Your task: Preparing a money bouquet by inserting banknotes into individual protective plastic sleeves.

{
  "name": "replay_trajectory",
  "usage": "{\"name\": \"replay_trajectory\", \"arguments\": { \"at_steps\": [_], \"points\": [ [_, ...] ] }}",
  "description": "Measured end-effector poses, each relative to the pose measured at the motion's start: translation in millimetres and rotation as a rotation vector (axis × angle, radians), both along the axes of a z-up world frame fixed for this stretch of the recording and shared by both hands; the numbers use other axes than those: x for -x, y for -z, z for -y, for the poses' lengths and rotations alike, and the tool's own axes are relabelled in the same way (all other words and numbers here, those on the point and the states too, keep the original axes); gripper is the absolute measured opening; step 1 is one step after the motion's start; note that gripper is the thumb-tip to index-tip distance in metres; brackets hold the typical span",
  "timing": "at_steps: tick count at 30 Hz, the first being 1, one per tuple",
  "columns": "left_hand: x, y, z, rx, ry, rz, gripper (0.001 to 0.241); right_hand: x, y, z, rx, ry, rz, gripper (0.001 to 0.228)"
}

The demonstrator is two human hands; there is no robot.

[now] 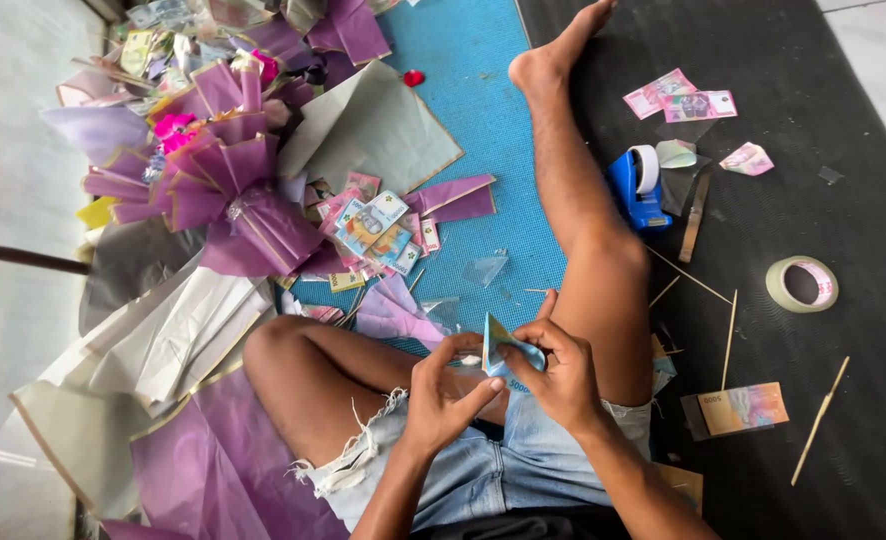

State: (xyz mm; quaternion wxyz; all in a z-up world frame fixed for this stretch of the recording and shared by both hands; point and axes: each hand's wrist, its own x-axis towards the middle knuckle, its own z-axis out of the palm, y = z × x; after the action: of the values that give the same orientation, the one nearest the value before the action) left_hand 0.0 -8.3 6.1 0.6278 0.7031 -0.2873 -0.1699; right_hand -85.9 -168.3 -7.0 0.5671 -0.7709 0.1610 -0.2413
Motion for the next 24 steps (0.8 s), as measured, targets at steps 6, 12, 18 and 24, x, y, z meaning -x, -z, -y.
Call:
{"name": "replay_trajectory", "arguments": {
  "at_steps": [6,12,18,24],
  "points": [
    [-2.1,42.2,3.2,0.041,-0.150,-0.114,0.051,6.3,1.9,9.2,-0.112,-0.225,-0.021,0.022],
    [-10.1,45.9,-0.6,0.197,-0.192,-0.409,0.053,17.2,13.5,24.6,-0.518,-0.498,-0.013,0.043],
    [-4.4,43.8,5.2,0.199,-0.178,-0.409,0.053,17.7,29.7,30.3,-0.452,-0.428,0.037,0.021],
    [0.9,56.9,7.4,0.183,-0.223,-0.408,0.052,21.6,10.6,24.6,-0.165,-0.559,0.084,0.047]
  ]
}}
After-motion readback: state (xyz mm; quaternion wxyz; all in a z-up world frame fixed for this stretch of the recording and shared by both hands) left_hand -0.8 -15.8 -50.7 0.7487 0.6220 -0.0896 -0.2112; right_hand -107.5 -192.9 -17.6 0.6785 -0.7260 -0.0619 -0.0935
